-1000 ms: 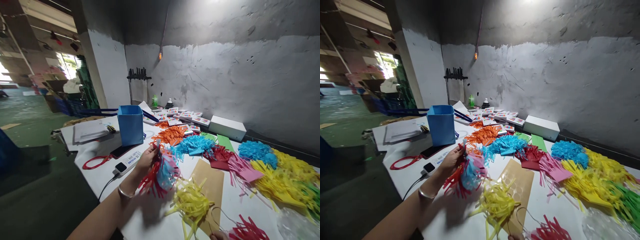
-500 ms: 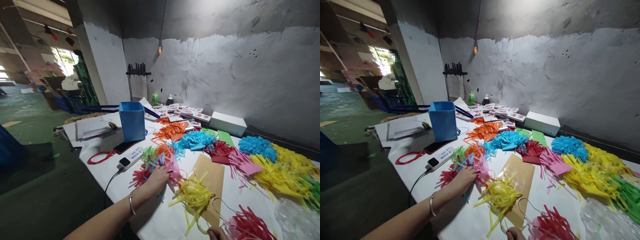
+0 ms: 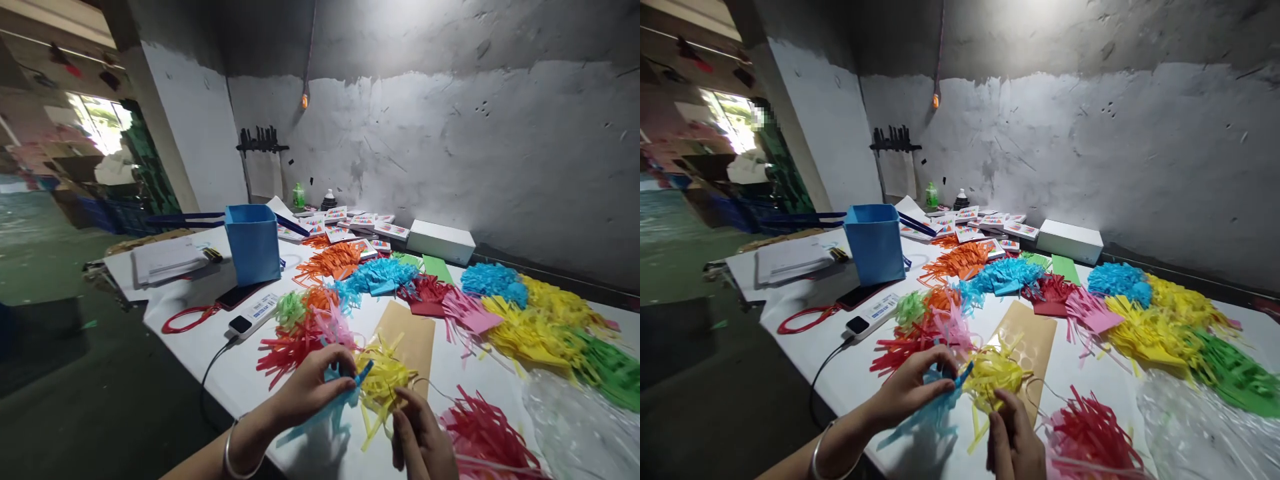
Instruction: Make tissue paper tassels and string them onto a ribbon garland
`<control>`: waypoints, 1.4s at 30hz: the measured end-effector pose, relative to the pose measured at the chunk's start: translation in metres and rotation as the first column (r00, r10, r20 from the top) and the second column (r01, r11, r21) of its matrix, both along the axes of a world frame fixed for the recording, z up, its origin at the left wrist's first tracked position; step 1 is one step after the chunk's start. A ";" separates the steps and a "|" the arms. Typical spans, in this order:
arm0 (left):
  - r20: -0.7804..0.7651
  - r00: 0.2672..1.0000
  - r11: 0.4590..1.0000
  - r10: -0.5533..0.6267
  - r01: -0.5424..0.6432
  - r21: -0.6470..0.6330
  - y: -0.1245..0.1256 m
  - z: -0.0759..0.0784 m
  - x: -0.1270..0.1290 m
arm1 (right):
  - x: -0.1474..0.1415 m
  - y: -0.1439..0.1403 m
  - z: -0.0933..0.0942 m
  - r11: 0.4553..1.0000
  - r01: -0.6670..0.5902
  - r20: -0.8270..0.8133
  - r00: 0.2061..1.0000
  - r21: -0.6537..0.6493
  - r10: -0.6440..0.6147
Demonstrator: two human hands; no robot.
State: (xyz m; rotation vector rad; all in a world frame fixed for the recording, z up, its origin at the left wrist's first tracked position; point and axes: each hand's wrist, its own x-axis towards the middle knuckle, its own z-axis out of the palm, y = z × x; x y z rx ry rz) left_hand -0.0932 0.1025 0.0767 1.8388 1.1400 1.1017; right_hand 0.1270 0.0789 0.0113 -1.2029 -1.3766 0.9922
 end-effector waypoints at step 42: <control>0.075 0.996 0.991 -0.044 0.053 -0.123 -0.035 -0.045 0.069 | 0.019 -0.028 0.003 0.987 -0.086 -0.046 0.996 -0.133 0.080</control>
